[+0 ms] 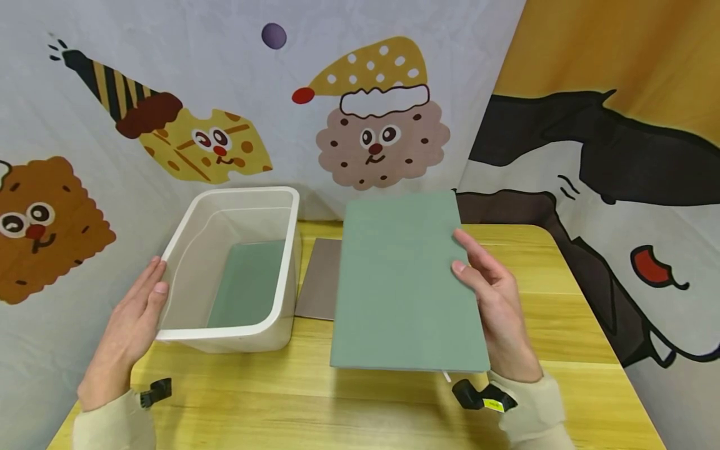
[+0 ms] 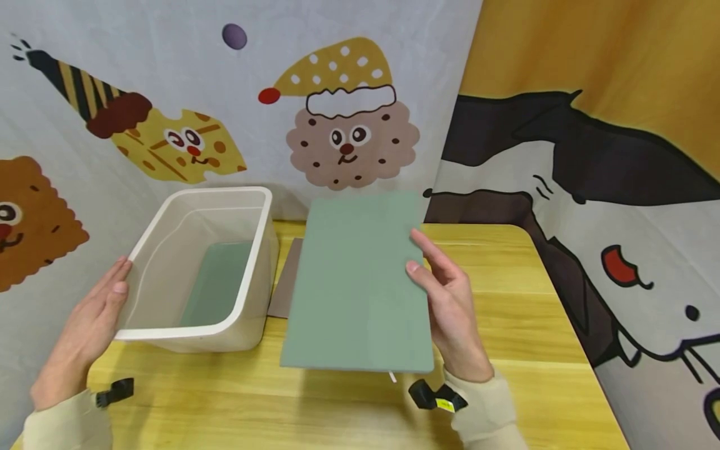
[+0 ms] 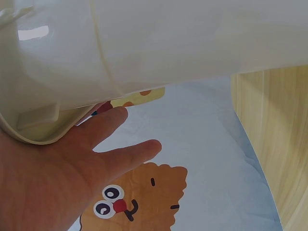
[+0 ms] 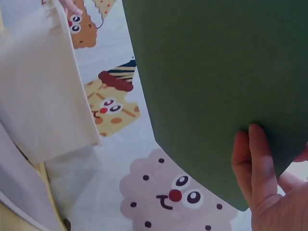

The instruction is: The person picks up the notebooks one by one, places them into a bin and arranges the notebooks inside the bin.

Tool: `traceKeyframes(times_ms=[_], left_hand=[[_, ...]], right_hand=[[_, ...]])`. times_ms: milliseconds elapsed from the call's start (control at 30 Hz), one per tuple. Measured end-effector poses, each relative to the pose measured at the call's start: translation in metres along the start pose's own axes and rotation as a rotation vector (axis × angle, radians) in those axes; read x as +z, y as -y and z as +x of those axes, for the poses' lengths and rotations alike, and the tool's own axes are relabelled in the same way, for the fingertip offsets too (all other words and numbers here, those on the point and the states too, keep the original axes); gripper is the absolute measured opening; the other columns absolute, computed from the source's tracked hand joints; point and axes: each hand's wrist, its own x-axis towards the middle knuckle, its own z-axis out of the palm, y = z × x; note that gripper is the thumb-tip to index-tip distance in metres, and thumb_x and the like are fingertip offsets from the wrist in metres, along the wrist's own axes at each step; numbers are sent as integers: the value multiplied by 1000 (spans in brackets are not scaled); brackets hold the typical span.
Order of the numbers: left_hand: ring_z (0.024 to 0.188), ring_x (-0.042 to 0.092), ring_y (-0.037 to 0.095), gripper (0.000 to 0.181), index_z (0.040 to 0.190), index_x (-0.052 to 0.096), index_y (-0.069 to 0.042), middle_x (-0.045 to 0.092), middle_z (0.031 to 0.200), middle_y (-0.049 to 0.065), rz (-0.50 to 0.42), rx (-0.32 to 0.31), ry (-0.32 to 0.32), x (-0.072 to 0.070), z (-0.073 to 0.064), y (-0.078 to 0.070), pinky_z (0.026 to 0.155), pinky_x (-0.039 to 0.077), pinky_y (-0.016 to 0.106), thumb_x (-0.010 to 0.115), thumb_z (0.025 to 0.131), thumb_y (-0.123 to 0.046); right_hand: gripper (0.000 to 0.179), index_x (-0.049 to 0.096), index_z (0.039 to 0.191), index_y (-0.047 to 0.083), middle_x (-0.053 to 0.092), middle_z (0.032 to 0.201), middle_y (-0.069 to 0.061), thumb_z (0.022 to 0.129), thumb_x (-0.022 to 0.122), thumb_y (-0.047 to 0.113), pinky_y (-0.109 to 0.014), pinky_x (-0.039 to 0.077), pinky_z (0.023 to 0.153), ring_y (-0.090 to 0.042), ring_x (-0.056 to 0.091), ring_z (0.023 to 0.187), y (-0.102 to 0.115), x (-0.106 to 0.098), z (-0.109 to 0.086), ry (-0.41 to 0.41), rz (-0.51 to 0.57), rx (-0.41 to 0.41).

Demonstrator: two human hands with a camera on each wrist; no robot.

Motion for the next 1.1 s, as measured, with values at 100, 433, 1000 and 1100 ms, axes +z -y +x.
traceKeyframes(times_ms=[100,433,1000,1100], left_hand=[[155,5,50,58,167,12,-12,2,174,6,0,-7,3,0,0,0,117,1,75,23,115,-34],[155,4,51,57,167,10,-13,0,174,6,-3,-17,15,0,-1,-1,116,-1,77,23,115,-34],[155,3,51,57,167,9,-13,-2,174,5,3,-15,24,-2,-2,-4,116,-1,76,22,115,-34],[155,2,51,57,167,7,-14,-5,174,4,8,-20,37,-2,-2,-5,115,-3,77,22,115,-34]], right_hand=[[50,52,154,12,49,155,-8,105,61,9,-24,57,89,-17,59,122,0,6,0,11,28,11],[51,50,155,12,45,159,-4,105,59,8,-24,57,89,-15,60,122,-8,30,6,55,123,29],[49,56,151,13,50,153,-4,102,61,6,-25,58,85,-19,56,124,-29,85,26,124,267,60],[49,56,150,12,49,154,1,101,63,7,-24,57,87,-19,54,129,-34,96,32,114,247,60]])
